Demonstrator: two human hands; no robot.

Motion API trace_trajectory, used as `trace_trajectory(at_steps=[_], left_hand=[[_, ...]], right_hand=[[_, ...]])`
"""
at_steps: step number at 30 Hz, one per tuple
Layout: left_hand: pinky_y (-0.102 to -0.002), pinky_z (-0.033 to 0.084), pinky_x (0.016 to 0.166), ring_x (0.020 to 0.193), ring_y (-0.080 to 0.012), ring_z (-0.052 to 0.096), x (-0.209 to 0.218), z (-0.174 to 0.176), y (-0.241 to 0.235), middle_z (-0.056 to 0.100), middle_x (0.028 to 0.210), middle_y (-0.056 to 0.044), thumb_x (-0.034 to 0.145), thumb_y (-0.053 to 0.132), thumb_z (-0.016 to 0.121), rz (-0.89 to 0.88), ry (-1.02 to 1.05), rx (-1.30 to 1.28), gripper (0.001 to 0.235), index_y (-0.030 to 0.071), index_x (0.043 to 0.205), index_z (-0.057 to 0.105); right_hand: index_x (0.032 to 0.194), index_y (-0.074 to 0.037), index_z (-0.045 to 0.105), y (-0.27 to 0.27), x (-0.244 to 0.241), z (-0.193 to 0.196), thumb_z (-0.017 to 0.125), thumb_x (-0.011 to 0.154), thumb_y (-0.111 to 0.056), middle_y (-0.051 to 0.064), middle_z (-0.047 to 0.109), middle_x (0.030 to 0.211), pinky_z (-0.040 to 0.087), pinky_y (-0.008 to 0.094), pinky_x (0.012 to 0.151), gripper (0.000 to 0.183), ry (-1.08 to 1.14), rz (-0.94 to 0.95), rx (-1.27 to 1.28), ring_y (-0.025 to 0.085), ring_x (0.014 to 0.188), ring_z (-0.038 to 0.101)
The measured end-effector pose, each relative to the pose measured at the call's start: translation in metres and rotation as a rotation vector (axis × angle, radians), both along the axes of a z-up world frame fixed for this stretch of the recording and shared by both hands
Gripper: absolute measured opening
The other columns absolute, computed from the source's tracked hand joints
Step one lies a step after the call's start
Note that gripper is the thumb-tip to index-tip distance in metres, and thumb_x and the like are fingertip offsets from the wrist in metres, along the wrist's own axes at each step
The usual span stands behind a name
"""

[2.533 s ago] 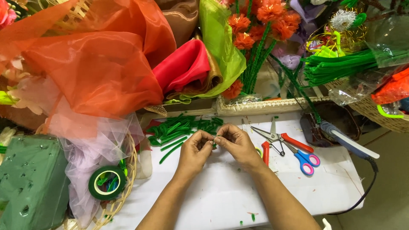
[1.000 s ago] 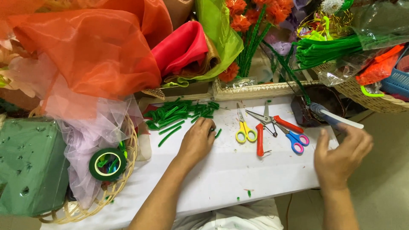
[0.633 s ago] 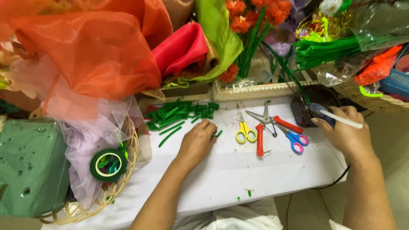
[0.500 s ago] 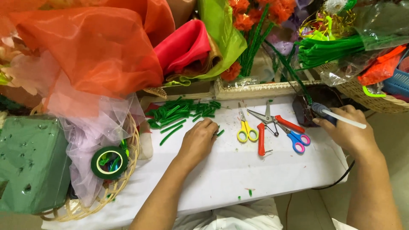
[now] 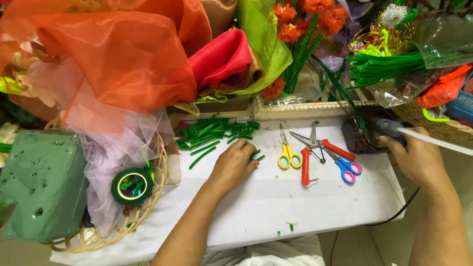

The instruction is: The person is using a hot glue gun and scissors to assemble and trim small green plastic floral components at a design station.

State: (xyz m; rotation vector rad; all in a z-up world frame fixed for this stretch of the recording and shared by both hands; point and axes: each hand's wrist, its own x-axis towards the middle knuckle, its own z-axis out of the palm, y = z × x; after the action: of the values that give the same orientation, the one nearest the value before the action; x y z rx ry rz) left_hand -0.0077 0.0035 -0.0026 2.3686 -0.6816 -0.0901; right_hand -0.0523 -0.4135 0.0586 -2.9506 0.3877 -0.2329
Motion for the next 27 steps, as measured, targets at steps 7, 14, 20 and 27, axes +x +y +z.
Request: trace_trajectory(at_steps=[7,14,20,27], left_hand=[[-0.045,0.05,0.062,0.095,-0.0289,0.055,0.0,-0.02,-0.005,0.054,0.1,-0.009,0.086,0.019,0.068,0.015,-0.046,0.007,0.022,0.004,0.102,0.062],[-0.043,0.041,0.047,0.079,-0.0288,0.052,-0.003,-0.025,-0.007,0.048,0.085,-0.009,0.087,0.007,0.066,-0.016,-0.18,-0.016,0.01,0.0,0.083,0.059],[-0.04,0.038,0.037,0.069,-0.0294,0.048,-0.008,-0.031,-0.016,0.046,0.077,-0.012,0.072,-0.019,0.057,-0.019,-0.281,0.078,0.019,-0.002,0.069,0.049],[-0.027,0.054,0.058,0.067,-0.0197,0.061,-0.012,-0.006,-0.008,0.056,0.076,-0.011,0.082,-0.001,0.062,0.012,-0.254,0.049,0.005,0.001,0.08,0.066]], right_hand=[[0.098,-0.007,0.071,0.028,-0.056,0.001,0.055,0.104,-0.036,0.012,0.067,0.078,0.041,0.04,0.069,0.033,-0.053,-0.227,0.288,0.028,0.074,0.06],[0.103,-0.002,0.075,0.148,-0.071,0.014,0.076,0.074,-0.017,0.014,0.072,0.079,0.044,0.033,0.067,0.032,0.126,-0.209,0.791,0.023,0.066,0.059],[0.106,-0.006,0.075,0.182,-0.058,-0.003,0.079,0.069,-0.019,0.008,0.077,0.097,0.047,0.028,0.09,0.04,0.145,-0.161,0.853,0.016,0.095,0.068],[0.076,-0.002,0.077,0.196,-0.044,-0.018,0.085,0.07,-0.021,0.011,0.064,0.053,0.038,0.028,0.046,0.021,0.123,-0.06,0.706,0.019,0.049,0.052]])
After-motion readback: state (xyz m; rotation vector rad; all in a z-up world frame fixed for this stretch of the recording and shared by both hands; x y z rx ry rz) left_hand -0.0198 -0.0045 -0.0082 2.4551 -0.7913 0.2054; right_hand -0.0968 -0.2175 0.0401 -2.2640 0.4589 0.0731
